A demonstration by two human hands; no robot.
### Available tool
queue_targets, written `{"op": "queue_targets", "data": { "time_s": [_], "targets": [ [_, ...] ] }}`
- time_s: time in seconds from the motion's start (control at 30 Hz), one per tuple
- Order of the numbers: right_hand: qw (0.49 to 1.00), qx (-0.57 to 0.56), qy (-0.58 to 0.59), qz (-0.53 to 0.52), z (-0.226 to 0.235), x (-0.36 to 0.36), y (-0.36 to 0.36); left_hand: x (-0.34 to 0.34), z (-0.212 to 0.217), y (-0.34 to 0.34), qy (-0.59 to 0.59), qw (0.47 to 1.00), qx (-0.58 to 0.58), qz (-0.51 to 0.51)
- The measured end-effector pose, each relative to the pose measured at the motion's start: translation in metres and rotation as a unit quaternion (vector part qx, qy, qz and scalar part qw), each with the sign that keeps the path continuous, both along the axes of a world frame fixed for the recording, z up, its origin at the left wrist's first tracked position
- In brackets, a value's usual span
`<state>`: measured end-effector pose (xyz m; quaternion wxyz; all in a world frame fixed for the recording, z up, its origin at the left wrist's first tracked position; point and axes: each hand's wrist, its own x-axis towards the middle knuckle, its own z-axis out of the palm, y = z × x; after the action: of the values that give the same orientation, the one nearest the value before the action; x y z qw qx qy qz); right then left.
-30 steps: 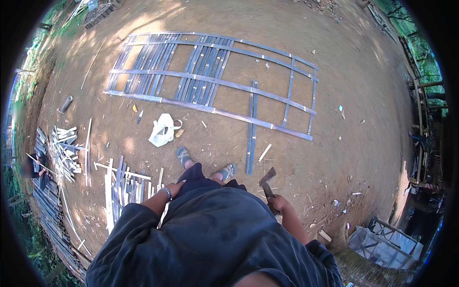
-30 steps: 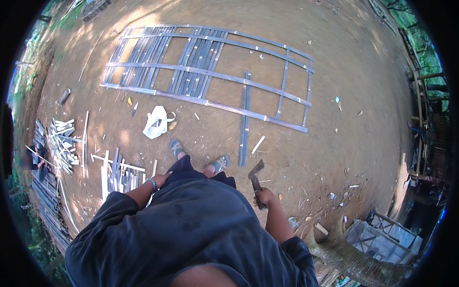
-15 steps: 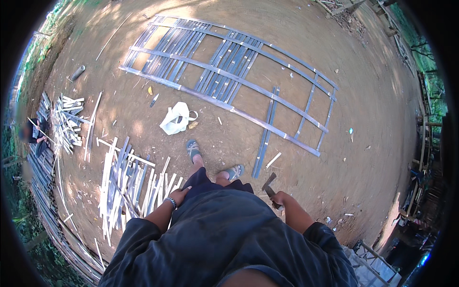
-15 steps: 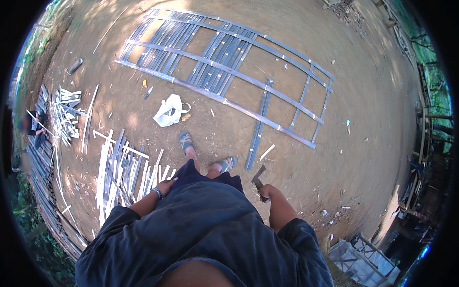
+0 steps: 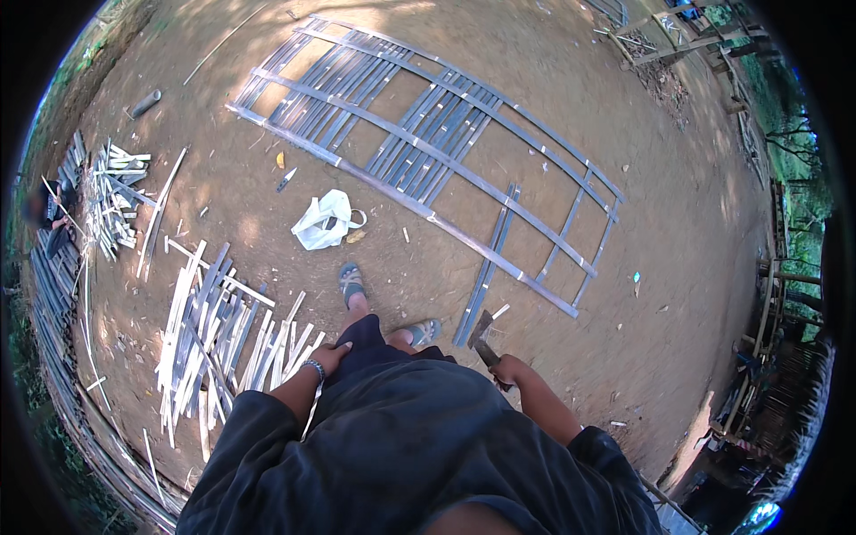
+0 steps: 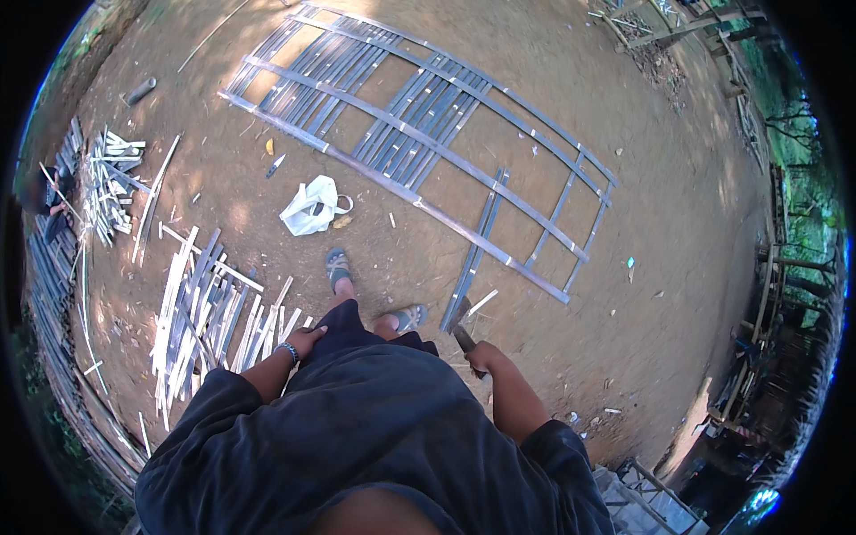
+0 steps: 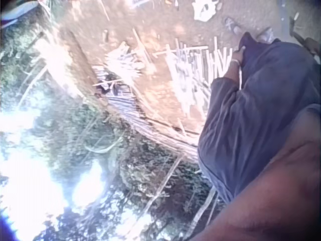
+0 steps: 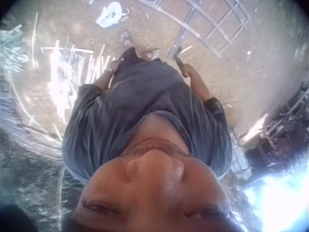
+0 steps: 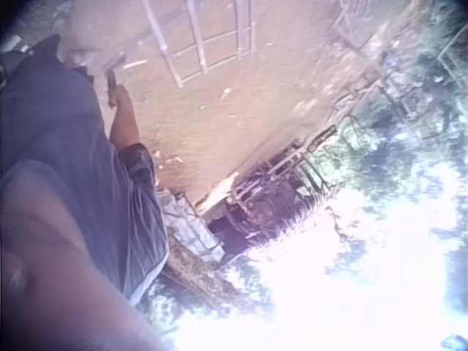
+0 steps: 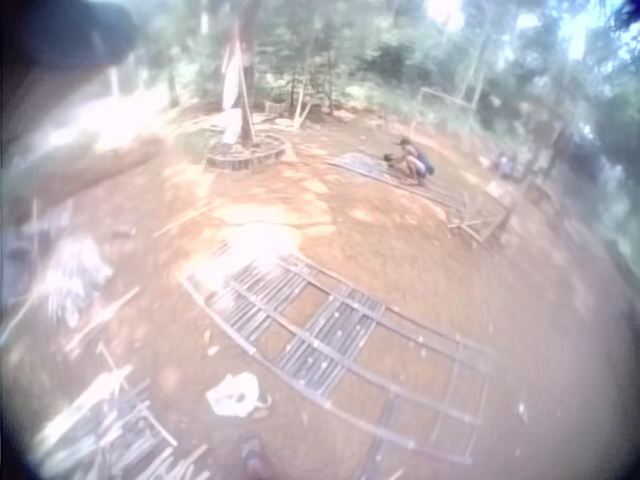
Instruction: The person uses an axe to trim and shape bamboo slats, then checks their placement on a larger bamboo fence frame on the ground.
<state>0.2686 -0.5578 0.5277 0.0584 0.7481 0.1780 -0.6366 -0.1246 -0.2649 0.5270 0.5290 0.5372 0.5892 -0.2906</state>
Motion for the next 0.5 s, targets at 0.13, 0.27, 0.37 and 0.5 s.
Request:
{"op": "queue_targets", "data": {
  "time_s": [0.13, 0.27, 0.37, 0.5],
  "targets": [
    [0.999, 0.012, -0.014, -0.034, -0.015, 0.010, -0.005, 0.005, -0.009, 0.003, -0.004, 1.000, 0.020, -0.016],
    [0.999, 0.009, -0.028, -0.041, 0.004, 0.012, -0.003, 0.018, 0.004, 0.005, -0.001, 0.999, 0.021, -0.024],
    [0.999, 0.003, -0.031, 0.013, 0.008, 0.016, -0.015, 0.012, -0.017, -0.001, -0.015, 0.999, 0.038, -0.006],
    [0.995, -0.035, -0.023, 0.087, 0.035, 0.011, -0.013, 0.005, -0.030, -0.011, -0.010, 0.998, 0.062, 0.025]
  ]
}}
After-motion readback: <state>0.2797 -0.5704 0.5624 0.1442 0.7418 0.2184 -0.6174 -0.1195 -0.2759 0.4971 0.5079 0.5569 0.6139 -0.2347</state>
